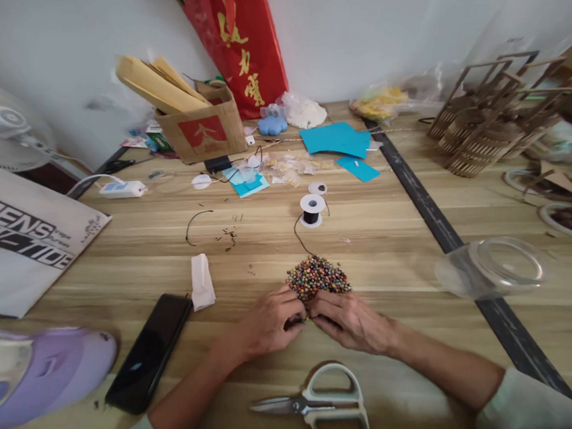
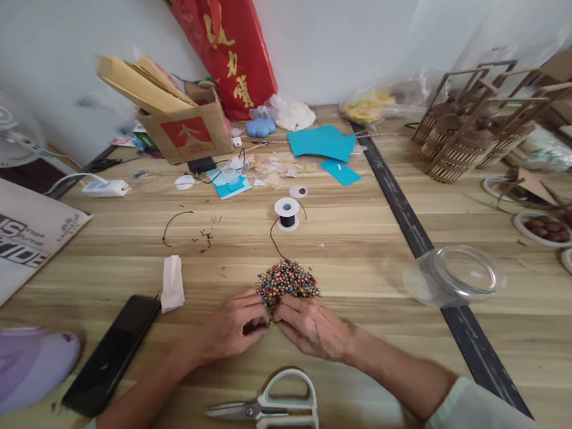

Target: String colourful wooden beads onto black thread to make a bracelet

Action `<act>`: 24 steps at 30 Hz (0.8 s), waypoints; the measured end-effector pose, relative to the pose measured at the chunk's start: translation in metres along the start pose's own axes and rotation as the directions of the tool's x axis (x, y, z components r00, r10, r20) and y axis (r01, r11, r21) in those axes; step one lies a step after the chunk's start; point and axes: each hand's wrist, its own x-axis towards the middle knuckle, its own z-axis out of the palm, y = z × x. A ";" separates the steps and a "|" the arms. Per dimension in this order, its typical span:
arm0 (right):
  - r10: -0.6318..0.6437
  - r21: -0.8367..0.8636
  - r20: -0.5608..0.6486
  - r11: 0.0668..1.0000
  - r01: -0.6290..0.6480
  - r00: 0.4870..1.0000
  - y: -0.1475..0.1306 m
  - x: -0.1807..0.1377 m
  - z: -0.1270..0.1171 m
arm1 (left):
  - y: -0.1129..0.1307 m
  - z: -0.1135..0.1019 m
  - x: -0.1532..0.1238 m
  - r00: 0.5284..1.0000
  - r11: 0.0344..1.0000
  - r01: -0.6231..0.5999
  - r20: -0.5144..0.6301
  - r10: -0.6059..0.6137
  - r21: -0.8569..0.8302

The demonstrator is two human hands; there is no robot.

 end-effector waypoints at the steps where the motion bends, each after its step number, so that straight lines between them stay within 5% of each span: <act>1: 0.005 0.012 -0.010 1.000 -0.005 1.000 0.000 0.000 0.000 | 0.000 0.000 0.000 1.000 1.000 0.001 -0.011 -0.001 -0.007; 8: 0.015 0.046 -0.033 0.999 -0.014 0.999 -0.001 0.001 -0.002 | 0.002 -0.005 0.002 0.992 0.999 0.046 -0.115 -0.049 -0.028; 24: -0.019 -0.011 0.026 1.000 0.020 0.999 -0.005 0.003 -0.006 | -0.004 -0.002 0.003 0.995 0.994 -0.023 -0.093 0.033 0.110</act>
